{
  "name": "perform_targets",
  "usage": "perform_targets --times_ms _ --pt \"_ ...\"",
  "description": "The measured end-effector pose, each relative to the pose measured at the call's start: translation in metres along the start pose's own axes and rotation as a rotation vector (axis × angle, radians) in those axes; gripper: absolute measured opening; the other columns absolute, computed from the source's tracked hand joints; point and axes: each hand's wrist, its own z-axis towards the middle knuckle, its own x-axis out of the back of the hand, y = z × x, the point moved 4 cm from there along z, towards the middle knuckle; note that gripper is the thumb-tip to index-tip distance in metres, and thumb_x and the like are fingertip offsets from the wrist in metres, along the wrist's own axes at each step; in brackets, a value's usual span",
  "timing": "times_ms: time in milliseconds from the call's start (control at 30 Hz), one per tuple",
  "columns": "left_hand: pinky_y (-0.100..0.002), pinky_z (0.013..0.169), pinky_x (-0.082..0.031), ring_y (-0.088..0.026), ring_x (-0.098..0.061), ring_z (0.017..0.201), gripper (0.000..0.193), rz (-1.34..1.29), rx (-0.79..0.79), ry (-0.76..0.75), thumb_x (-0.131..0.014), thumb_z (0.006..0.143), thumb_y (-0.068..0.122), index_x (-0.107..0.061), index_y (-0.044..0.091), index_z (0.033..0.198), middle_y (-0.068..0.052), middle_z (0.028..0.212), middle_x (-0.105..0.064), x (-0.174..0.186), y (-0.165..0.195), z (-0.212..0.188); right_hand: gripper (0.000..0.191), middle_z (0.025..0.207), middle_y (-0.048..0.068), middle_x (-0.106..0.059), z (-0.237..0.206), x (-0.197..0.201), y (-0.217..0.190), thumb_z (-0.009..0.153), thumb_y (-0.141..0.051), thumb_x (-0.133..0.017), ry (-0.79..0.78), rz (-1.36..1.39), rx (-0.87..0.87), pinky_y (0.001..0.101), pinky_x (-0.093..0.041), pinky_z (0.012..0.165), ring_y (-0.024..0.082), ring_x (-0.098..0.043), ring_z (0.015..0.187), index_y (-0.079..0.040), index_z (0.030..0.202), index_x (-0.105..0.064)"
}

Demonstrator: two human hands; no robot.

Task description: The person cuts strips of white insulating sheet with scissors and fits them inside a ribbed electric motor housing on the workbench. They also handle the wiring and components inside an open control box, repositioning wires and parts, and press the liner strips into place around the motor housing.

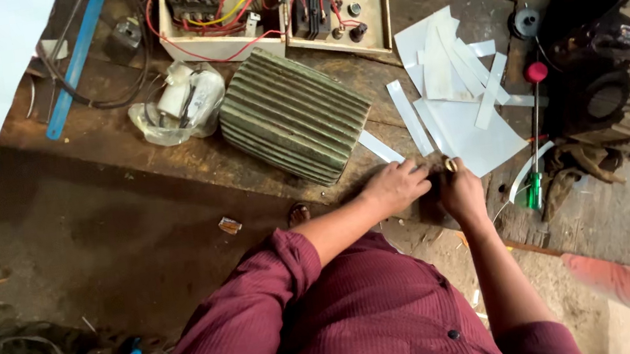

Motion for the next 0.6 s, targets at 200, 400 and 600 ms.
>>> perform_targets --times_ms 200,400,600 --pt "-0.038 0.081 -0.058 -0.026 -0.064 0.101 0.014 0.011 -0.093 -0.015 -0.059 0.093 0.014 -0.066 0.009 0.104 -0.01 0.114 -0.06 0.004 -0.002 0.018 0.038 0.108 0.022 -0.067 -0.014 0.028 0.002 0.089 -0.021 -0.078 0.195 0.066 0.117 0.048 -0.053 0.082 0.041 -0.067 0.096 -0.001 0.118 -0.063" --pt "-0.031 0.074 -0.06 -0.028 -0.066 0.095 0.017 -0.204 0.276 0.141 -0.061 0.093 0.003 -0.063 0.0 0.109 -0.014 0.11 -0.058 0.053 0.016 0.048 0.038 0.12 0.017 -0.069 -0.039 0.069 -0.007 0.097 -0.018 -0.074 0.243 0.267 0.242 0.0421 -0.055 0.094 0.033 -0.069 0.109 -0.002 0.128 -0.061" --pt "-0.034 0.072 -0.061 -0.028 -0.068 0.091 0.016 -0.472 0.688 0.068 -0.06 0.098 0.005 -0.062 0.004 0.114 -0.014 0.108 -0.061 0.067 0.031 0.059 0.051 0.113 0.016 -0.069 -0.041 0.09 -0.032 0.082 -0.015 -0.082 0.399 0.084 0.483 0.0467 -0.05 0.092 0.035 -0.066 0.104 -0.003 0.126 -0.061"
